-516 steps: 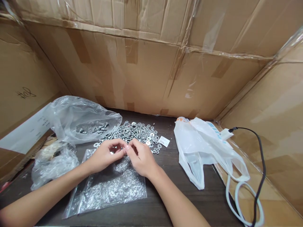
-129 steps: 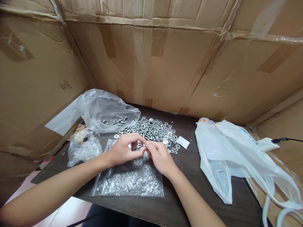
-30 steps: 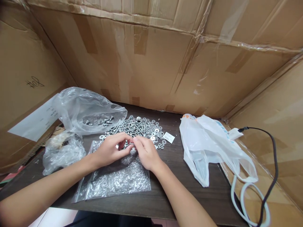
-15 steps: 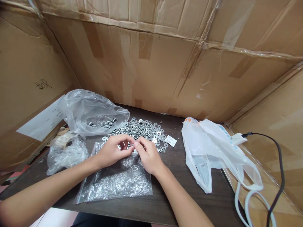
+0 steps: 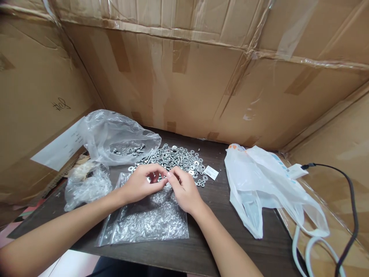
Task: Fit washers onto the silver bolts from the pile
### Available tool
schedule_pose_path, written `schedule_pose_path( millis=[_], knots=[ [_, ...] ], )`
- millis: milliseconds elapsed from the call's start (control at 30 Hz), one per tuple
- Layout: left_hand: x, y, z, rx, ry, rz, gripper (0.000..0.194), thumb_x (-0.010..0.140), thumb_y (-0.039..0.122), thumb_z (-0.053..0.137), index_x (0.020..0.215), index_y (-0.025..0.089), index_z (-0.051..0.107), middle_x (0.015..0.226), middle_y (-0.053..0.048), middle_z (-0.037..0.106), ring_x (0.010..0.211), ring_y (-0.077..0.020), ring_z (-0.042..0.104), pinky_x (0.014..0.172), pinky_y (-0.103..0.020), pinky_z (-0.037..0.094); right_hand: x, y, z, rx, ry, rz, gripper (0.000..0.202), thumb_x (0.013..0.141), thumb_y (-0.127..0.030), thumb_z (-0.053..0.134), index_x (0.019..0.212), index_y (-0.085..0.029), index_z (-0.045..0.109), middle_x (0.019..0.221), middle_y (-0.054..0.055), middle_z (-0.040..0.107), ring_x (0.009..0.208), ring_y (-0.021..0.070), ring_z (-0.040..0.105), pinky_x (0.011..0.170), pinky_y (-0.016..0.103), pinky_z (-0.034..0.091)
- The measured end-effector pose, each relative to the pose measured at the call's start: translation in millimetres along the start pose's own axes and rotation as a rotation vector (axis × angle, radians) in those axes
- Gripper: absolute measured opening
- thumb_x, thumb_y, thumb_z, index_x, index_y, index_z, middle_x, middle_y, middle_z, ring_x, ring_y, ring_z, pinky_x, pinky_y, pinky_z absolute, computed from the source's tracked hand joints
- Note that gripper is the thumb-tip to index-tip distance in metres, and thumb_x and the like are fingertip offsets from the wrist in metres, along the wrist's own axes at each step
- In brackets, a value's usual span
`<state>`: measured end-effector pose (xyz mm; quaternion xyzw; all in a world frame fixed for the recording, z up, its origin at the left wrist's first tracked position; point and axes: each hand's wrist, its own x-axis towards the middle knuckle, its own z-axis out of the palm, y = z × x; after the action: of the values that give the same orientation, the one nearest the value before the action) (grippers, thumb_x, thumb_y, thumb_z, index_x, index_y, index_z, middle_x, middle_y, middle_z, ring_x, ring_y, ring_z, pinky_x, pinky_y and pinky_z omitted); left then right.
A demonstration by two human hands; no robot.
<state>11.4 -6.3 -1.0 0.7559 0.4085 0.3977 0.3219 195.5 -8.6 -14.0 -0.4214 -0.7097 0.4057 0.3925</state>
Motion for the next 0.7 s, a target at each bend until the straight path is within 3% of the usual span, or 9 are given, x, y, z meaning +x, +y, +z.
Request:
schedule_pose_path(
  millis=[100,233,300,500,700],
  knots=[
    [-0.4,-0.5,0.1,-0.019,0.003,-0.023,0.009,0.081,0.019,0.064,0.086,0.017,0.072,0.072,0.001,0.067,0.059,-0.0111,0.053,0.057,-0.023,0.043,-0.5,-0.7,-0.4,0.014,-0.013,-0.011,0.032,0.098,-0.044,0.052,0.078,-0.019,0.054,0.064,-0.002,0.05,0.058,0.0144,0.046,0.057,0.027,0.034],
    [-2.8,-1.6,1.4,0.079,0.021,0.161,0.011,0.08,0.016,0.064,0.089,0.017,0.072,0.074,0.0,0.066,0.06,-0.0113,0.053,0.062,-0.025,0.044,-0.3,6.0,3.9,0.041,-0.075,0.082,0.06,0.103,-0.055,0.033,0.055,-0.021,0.04,0.051,-0.001,0.041,0.049,0.013,0.038,0.052,0.029,0.029],
    [-2.6,-2.2,2.0,0.083,0.016,0.164,0.011,0.08,0.017,0.064,0.088,0.017,0.071,0.073,0.0,0.066,0.059,-0.0109,0.052,0.062,-0.025,0.045,-0.2,7.0,4.6,0.029,-0.067,0.095,0.063,0.104,-0.057,0.03,0.054,-0.02,0.042,0.05,-0.001,0.042,0.049,0.0132,0.039,0.052,0.029,0.029],
    [1.6,-0.6,1.7,-0.085,-0.028,-0.119,0.012,0.079,0.021,0.065,0.085,0.016,0.074,0.06,0.004,0.057,0.055,-0.0102,0.047,0.054,-0.021,0.038,-1.5,-1.4,0.5,-0.008,-0.012,-0.031,0.029,0.1,-0.038,0.046,0.079,-0.02,0.054,0.065,-0.002,0.05,0.059,0.0143,0.047,0.058,0.027,0.036],
    [0.6,2.2,2.2,-0.115,0.017,-0.148,0.013,0.08,0.025,0.066,0.085,0.016,0.073,0.063,0.003,0.058,0.053,-0.0094,0.042,0.052,-0.021,0.035,-3.5,-2.3,2.0,0.042,0.019,-0.041,0.011,0.093,-0.031,0.054,0.093,-0.02,0.052,0.084,0.001,0.056,0.068,0.0152,0.05,0.061,0.027,0.039]
  ],
)
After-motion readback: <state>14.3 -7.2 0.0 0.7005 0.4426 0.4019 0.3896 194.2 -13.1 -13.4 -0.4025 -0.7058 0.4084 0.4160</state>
